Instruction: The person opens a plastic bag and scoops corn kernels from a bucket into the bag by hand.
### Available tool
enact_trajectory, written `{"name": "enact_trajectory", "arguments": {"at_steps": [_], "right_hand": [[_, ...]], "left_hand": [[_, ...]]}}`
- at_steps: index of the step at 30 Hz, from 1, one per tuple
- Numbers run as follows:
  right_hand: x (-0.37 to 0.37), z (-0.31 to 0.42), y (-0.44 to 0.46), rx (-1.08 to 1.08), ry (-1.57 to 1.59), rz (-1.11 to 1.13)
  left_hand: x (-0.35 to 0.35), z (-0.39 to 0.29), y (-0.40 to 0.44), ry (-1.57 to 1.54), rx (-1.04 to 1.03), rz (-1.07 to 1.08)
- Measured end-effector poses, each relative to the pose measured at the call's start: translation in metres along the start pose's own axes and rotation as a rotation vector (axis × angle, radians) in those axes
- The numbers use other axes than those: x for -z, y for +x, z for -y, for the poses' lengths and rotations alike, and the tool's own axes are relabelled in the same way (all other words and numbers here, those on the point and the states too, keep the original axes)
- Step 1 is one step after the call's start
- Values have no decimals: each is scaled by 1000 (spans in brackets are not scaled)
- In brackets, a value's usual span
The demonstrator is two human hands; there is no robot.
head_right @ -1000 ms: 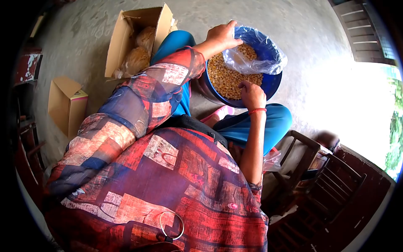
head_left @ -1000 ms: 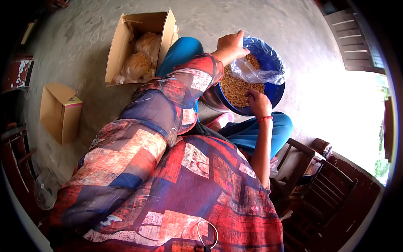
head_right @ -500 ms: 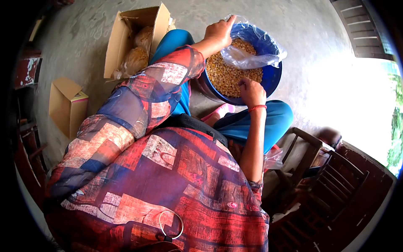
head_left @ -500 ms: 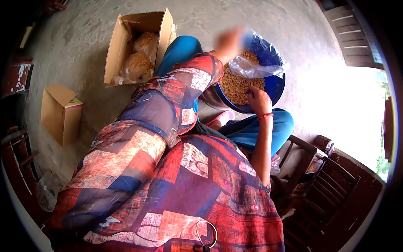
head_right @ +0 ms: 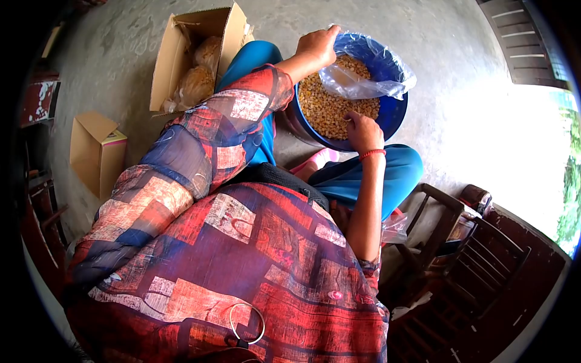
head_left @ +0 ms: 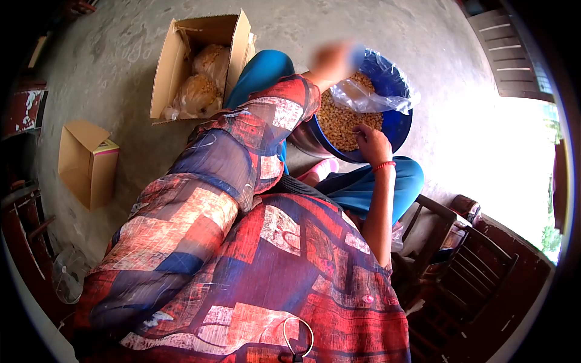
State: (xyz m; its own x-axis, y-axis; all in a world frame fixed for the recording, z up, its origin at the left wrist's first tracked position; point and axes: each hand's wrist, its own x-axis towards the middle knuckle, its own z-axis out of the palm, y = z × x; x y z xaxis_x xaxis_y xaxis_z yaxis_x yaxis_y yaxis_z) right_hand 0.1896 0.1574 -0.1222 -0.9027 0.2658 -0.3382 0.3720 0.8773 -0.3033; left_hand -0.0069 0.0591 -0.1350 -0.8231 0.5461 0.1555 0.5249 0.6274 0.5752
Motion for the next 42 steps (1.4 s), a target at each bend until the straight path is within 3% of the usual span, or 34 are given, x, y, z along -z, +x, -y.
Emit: {"name": "enact_trajectory", "arguments": {"at_steps": [21,27,33,35,41,42], "right_hand": [[-4,-6,4,19,15,71],[-13,-6,19,238,153,163],[-4,21,60,346,14,357],[-15,19,75,470,-48,339],[-77,6,89,454,-54,464],[-99,-7,99,489,58,513]], "left_hand": [[-4,4,2,-32,19,14],[5,-3,3,17,46,77],[4,-3,3,19,29,52],[3,-3,4,17,31,36],[1,-2,4,7,39,4],[0,-2,5,6,42,0]]}}
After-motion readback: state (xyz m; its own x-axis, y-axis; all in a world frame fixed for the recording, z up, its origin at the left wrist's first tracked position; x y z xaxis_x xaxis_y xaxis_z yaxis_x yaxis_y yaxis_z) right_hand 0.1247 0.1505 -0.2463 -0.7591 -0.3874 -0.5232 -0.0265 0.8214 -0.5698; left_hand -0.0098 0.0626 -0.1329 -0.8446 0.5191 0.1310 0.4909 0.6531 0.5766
